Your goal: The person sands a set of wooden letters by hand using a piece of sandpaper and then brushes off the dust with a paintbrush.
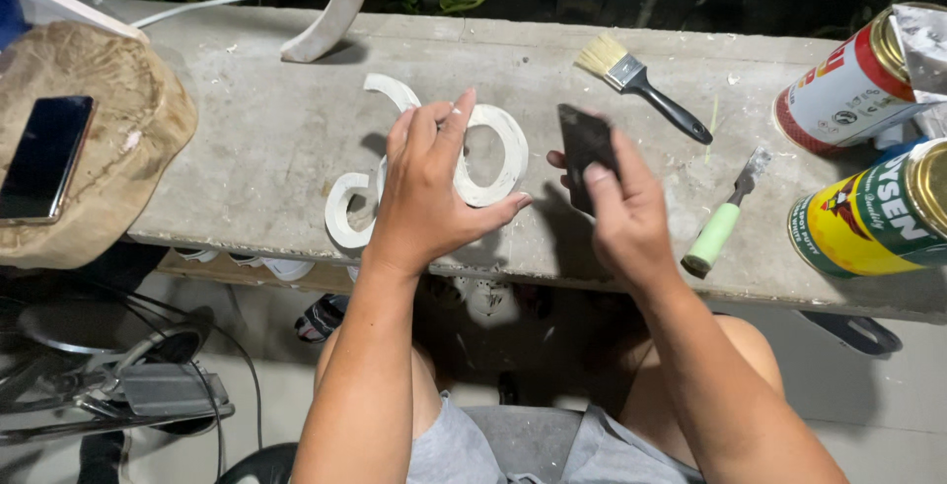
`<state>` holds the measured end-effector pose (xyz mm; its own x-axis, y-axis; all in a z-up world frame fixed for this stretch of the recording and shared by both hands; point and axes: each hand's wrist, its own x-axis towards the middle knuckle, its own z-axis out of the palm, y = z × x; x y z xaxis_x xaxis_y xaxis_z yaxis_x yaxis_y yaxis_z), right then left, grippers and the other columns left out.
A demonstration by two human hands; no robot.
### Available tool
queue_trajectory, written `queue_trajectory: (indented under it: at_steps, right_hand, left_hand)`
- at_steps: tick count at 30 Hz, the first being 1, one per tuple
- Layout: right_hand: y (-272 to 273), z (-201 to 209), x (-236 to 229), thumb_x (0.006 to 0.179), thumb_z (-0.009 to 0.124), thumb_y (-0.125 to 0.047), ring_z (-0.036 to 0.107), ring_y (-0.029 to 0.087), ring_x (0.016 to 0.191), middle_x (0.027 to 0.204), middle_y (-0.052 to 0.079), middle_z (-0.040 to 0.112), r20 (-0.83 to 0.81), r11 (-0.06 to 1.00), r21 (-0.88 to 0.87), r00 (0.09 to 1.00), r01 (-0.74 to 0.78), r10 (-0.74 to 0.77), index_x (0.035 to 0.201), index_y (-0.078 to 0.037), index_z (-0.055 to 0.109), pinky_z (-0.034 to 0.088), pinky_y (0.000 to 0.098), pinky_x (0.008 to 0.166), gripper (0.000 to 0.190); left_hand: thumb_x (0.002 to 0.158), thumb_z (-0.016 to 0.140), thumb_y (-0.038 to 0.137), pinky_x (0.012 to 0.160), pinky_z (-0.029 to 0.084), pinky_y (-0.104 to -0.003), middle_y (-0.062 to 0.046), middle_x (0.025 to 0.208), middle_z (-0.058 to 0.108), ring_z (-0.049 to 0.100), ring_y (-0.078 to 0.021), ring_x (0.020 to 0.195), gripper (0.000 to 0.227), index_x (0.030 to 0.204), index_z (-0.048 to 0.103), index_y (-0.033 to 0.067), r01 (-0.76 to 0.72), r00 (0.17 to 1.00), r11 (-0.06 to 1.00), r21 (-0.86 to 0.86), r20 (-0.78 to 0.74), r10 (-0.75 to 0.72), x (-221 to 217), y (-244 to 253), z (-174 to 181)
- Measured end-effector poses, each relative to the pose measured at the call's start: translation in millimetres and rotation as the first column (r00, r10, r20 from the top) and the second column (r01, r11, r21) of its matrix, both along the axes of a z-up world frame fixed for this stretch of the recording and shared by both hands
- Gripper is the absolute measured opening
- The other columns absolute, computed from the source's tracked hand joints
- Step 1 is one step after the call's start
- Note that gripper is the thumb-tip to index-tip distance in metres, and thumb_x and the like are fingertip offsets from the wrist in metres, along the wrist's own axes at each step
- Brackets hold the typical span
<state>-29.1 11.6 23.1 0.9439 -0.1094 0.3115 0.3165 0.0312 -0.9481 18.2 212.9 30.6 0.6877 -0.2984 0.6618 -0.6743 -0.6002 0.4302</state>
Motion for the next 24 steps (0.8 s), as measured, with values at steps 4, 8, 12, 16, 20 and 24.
queue_trajectory:
  at_steps: [4,8,12,16,20,24]
  right_hand:
    - [0,1,-4,0.091,0.049,0.011,0.054,0.036,0.135,0.153,0.025,0.05,0.25,0.943,-0.332,0.966,0.017,0.071,0.149,-0.004,0.05,0.047,0.0522,0.109,0.06]
    - [15,-3,-12,0.087,0.048,0.01,0.051,0.044,0.136,0.158,0.026,0.043,0.399,0.825,-0.555,0.905,0.109,0.149,0.154,-0.001,0.042,0.041,0.0527,0.112,0.068]
    - [18,-6,-7,0.086,0.028,0.015,0.047,0.038,0.135,0.166,0.02,0.031,0.469,0.807,-0.582,0.853,0.102,0.231,0.161,-0.002,0.028,0.04,0.0477,0.113,0.077]
    - [10,5,-7,0.085,0.038,0.016,0.052,0.035,0.127,0.166,0.017,0.033,0.422,0.828,-0.56,0.871,0.032,0.253,0.162,-0.004,0.028,0.04,0.0465,0.113,0.08]
    - [9,1,-12,0.081,0.033,0.019,0.061,0.029,0.119,0.163,0.015,0.041,0.425,0.849,-0.529,0.865,-0.002,0.266,0.162,-0.006,0.023,0.04,0.0477,0.113,0.085]
    - [-6,13,-10,0.077,0.038,0.018,0.051,0.039,0.132,0.165,0.021,0.034,0.412,0.829,-0.55,0.897,0.103,0.162,0.16,0.002,0.025,0.04,0.0495,0.115,0.085]
  left_hand:
    - [0.064,0.088,0.053,0.115,0.035,-0.058,-0.021,0.119,0.059,0.063,-0.039,0.117,0.102,0.141,0.052,-0.0041,-0.047,0.999,0.999,0.017,-0.013,0.047,-5,-7,1]
    - [0.063,0.085,0.047,0.112,0.039,-0.055,-0.022,0.118,0.064,0.067,-0.0385,0.112,0.1,0.142,0.049,-0.0041,-0.127,0.992,0.991,0.029,-0.023,0.128,-9,-6,8]
    - [0.067,0.085,0.044,0.103,0.044,-0.061,-0.029,0.115,0.061,0.064,-0.0461,0.104,0.11,0.152,0.036,-0.0072,-0.06,0.985,0.998,0.017,-0.163,0.062,-31,-4,29]
    - [0.065,0.089,0.033,0.098,0.046,-0.059,-0.031,0.113,0.057,0.063,-0.0496,0.1,0.114,0.154,0.032,-0.0105,-0.099,0.975,0.992,0.072,-0.192,0.111,-45,-12,48]
    - [0.066,0.087,0.026,0.1,0.044,-0.06,-0.034,0.116,0.054,0.06,-0.054,0.105,0.115,0.155,0.026,-0.0116,-0.131,0.979,0.99,0.051,-0.152,0.137,-44,-14,54]
    - [0.059,0.088,0.015,0.107,0.042,-0.056,-0.03,0.121,0.052,0.059,-0.051,0.113,0.119,0.157,0.025,-0.008,-0.067,0.994,0.991,0.113,-0.078,0.076,-46,-38,50]
